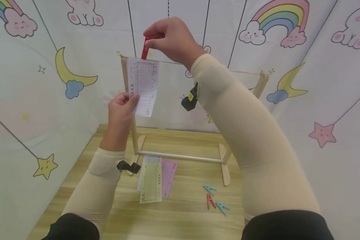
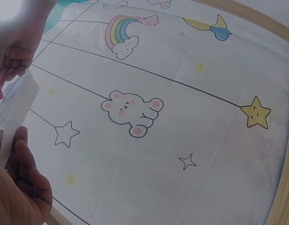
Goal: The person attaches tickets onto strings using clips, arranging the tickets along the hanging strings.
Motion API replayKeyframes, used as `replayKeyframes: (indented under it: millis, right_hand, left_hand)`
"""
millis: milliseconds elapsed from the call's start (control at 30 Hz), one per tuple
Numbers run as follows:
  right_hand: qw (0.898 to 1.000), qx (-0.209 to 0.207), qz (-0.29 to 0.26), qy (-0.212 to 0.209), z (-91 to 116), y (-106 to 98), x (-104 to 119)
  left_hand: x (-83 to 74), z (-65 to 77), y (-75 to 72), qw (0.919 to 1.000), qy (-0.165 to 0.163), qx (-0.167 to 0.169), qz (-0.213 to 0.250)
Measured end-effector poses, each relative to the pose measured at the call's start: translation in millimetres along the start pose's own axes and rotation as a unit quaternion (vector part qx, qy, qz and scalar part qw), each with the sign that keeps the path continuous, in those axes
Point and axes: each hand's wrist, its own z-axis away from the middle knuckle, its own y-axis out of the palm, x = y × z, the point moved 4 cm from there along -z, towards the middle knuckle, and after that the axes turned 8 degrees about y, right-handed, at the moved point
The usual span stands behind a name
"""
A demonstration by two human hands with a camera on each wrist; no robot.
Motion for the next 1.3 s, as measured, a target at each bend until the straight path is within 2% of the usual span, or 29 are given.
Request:
replayKeyframes:
  millis: [200, 533, 767, 1300]
  right_hand:
    - [1.000, 0.000, -0.015, 0.004, -6, 8, 8]
    - [0.999, -0.013, -0.044, 0.017, -10, 10, 16]
    - [0.999, -0.019, -0.036, 0.028, -15, 11, 11]
    - [0.999, -0.002, -0.037, 0.035, -17, 23, 2]
  left_hand:
    - [2.5, 0.9, 2.4, 1.0000, -0.001, 0.001, -0.002]
    - [2.5, 0.9, -1.4, 1.0000, -0.003, -0.001, 0.005]
    - [0.9, -1.5, -0.5, 1.0000, 0.000, -0.006, 0.002]
    - [5.1, -5.7, -2.5, 0.9999, 0.005, -0.010, 0.000]
